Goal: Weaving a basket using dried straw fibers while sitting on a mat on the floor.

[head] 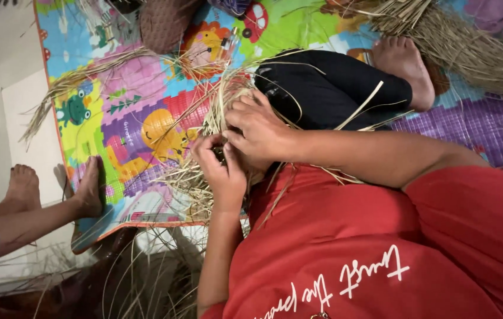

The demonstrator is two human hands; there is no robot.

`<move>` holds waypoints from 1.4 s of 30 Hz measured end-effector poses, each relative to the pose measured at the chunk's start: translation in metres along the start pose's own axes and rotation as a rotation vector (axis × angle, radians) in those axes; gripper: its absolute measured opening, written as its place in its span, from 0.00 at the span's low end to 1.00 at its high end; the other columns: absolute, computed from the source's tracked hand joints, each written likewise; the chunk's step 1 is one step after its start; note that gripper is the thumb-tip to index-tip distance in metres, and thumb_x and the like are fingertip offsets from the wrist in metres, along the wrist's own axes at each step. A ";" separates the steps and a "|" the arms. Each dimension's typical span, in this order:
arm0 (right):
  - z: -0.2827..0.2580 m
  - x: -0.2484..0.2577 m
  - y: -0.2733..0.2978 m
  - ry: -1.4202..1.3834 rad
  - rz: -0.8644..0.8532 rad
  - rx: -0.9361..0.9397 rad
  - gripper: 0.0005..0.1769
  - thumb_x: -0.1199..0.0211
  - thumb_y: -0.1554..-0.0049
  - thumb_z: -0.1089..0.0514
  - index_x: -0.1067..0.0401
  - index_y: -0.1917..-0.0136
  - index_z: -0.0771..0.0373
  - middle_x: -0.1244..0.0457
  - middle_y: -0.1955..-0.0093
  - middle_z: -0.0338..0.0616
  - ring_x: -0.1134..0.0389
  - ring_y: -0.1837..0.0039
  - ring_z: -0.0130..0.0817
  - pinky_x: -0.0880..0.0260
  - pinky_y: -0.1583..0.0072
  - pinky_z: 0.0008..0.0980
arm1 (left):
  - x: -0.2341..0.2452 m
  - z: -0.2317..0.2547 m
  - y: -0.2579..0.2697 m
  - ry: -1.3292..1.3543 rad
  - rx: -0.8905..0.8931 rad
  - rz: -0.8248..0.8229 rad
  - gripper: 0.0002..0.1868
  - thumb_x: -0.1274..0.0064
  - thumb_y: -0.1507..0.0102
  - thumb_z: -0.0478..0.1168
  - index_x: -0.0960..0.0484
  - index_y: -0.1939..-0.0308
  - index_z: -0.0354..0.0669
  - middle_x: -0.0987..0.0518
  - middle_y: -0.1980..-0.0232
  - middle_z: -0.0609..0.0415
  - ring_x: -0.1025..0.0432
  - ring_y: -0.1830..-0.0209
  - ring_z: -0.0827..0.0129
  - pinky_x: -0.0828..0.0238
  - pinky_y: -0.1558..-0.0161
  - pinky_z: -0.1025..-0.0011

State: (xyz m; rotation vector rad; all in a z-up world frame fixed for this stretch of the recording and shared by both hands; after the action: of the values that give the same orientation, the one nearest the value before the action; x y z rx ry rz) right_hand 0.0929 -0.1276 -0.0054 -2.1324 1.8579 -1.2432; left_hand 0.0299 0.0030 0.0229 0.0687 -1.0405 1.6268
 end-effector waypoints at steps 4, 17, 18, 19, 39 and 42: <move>-0.005 0.005 -0.008 -0.085 0.130 -0.003 0.14 0.33 0.43 0.47 0.33 0.62 0.54 0.39 0.58 0.40 0.35 0.40 0.39 0.50 0.31 0.52 | -0.002 -0.011 0.007 0.210 0.168 0.010 0.12 0.56 0.27 0.42 0.30 0.46 0.36 0.32 0.52 0.45 0.32 0.51 0.53 0.33 0.43 0.57; -0.014 0.042 -0.009 -0.561 -0.061 0.065 0.19 0.27 0.44 0.61 0.25 0.40 0.62 0.33 0.42 0.51 0.35 0.34 0.51 0.44 0.31 0.59 | -0.005 -0.020 0.010 0.342 0.189 -0.023 0.04 0.55 0.27 0.37 0.28 0.56 0.41 0.36 0.56 0.53 0.38 0.54 0.65 0.41 0.44 0.66; -0.003 0.030 -0.004 -0.379 -0.093 0.123 0.15 0.27 0.44 0.57 0.21 0.44 0.60 0.31 0.47 0.51 0.33 0.39 0.53 0.42 0.35 0.58 | -0.005 -0.020 0.009 0.306 0.171 -0.036 0.04 0.56 0.27 0.36 0.28 0.57 0.41 0.36 0.57 0.53 0.38 0.54 0.63 0.41 0.44 0.66; -0.002 0.025 -0.004 -0.378 -0.092 0.120 0.15 0.27 0.44 0.57 0.21 0.44 0.60 0.31 0.47 0.51 0.33 0.39 0.53 0.42 0.35 0.58 | -0.005 -0.020 0.010 0.308 0.172 -0.038 0.04 0.56 0.27 0.36 0.28 0.57 0.41 0.36 0.57 0.53 0.38 0.54 0.63 0.41 0.44 0.66; 0.008 0.016 -0.036 0.109 0.018 0.457 0.11 0.27 0.47 0.52 0.30 0.56 0.49 0.36 0.53 0.35 0.35 0.49 0.43 0.41 0.47 0.48 | -0.003 -0.022 0.016 0.365 0.241 -0.111 0.08 0.62 0.25 0.40 0.30 0.48 0.41 0.35 0.55 0.53 0.36 0.55 0.69 0.38 0.45 0.67; 0.000 0.020 -0.049 0.024 0.076 0.563 0.11 0.28 0.42 0.50 0.30 0.58 0.49 0.38 0.58 0.33 0.35 0.53 0.41 0.40 0.51 0.45 | -0.008 -0.031 0.024 0.494 0.305 -0.057 0.09 0.58 0.26 0.39 0.37 0.45 0.42 0.37 0.53 0.57 0.39 0.54 0.72 0.38 0.46 0.66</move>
State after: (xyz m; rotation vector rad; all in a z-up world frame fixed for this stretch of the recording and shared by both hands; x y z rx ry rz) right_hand 0.1319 -0.1308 0.0307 -1.7315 1.3561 -1.5461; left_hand 0.0278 0.0174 -0.0138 -0.0967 -0.4079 1.6274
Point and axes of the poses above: each hand's wrist, its own y-axis away from the middle knuckle, its own x-axis out of the back of the hand, z = x × y, the point moved 2 cm from there along -y, towards the middle knuckle
